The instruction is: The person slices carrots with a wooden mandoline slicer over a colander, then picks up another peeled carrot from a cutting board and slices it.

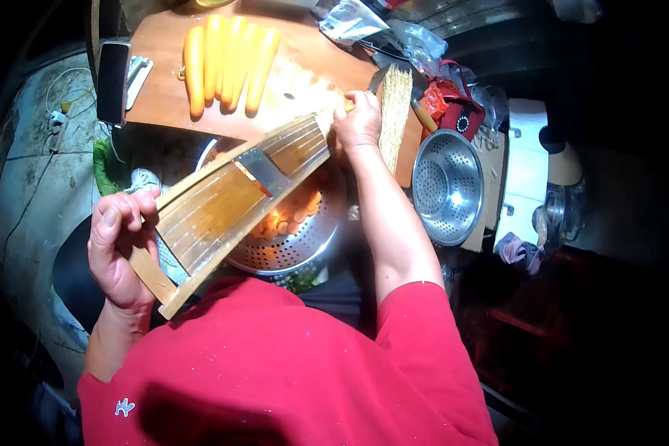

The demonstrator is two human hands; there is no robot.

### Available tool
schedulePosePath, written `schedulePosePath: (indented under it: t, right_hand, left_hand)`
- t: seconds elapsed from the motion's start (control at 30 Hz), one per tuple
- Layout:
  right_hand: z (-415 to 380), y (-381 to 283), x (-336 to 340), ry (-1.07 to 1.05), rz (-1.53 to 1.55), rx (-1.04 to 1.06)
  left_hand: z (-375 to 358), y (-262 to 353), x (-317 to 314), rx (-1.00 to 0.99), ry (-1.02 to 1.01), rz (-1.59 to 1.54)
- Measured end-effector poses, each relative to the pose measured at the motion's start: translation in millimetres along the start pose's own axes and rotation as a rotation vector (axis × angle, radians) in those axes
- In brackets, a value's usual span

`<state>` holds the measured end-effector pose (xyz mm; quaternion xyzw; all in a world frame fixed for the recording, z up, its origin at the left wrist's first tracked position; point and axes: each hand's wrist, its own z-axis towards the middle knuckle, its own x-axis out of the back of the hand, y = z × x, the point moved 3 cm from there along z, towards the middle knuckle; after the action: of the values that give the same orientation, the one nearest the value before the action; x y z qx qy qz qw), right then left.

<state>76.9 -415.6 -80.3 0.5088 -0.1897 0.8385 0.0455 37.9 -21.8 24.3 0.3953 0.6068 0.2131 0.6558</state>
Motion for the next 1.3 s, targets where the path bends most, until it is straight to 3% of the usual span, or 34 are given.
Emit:
schedulePosePath:
  t: [0.07, 0.2, 0.3, 0.33, 0.5, 0.6, 0.67, 0.73, 0.8, 0.87, 0.97, 1.13, 1.3]
  right_hand:
    - [8.9, -36.1, 2.4, -0.157, 0.157, 0.005]
    - [27.2, -101.2, -14.9, -0.39, 0.08, 0.403]
    - [36.5, -126.4, -40.1, -0.451, 0.001, 0.663]
    - [37.4, -128.7, -45.8, -0.493, -0.021, 0.683]
    - [44.1, -130.2, -65.2, -0.419, -0.145, 0.92]
    - [50.9, -127.7, -54.2, -0.393, -0.113, 0.95]
    - [58.3, -125.7, -35.9, -0.334, -0.032, 0.832]
    - [63.8, -122.4, -4.4, -0.08, 0.107, 0.69]
    - [67.8, -106.5, 18.4, -0.141, 0.292, 0.348]
    - [57.7, -90.9, 44.9, -0.134, 0.699, 0.126]
    - [23.2, -95.7, 98.6, -0.125, 1.21, -0.041]
    - [-37.3, -109.8, 162.1, -0.104, 1.207, -0.14]
    - [-75.4, -119.8, 155.9, -0.192, 1.287, -0.304]
  left_hand:
    - [0.8, -0.3, -0.2, -0.016, 0.023, -0.074]
    - [1.3, 2.1, -1.8, -0.009, 0.023, -0.031]
    - [2.2, 2.8, -3.1, -0.013, 0.002, 0.061]
    - [1.7, 1.4, -1.5, -0.016, 0.01, 0.051]
    - [2.1, 1.1, -0.8, 0.007, 0.039, -0.037]
    - [3.2, 0.5, 0.5, -0.009, 0.028, -0.056]
    - [2.6, -0.1, 1.4, 0.004, 0.026, -0.075]
    - [2.2, -2.6, 3.3, 0.017, 0.025, -0.155]
    - [3.9, -4.9, 4.9, 0.033, 0.014, -0.194]
    - [1.9, -1.8, 1.4, 0.1, 0.081, -0.114]
    - [2.7, -5.7, 3.9, 0.069, 0.087, -0.163]
    - [4.3, -12.2, 8.0, 0.056, 0.08, -0.222]
    - [3.4, -12.3, 8.0, 0.05, 0.13, -0.224]
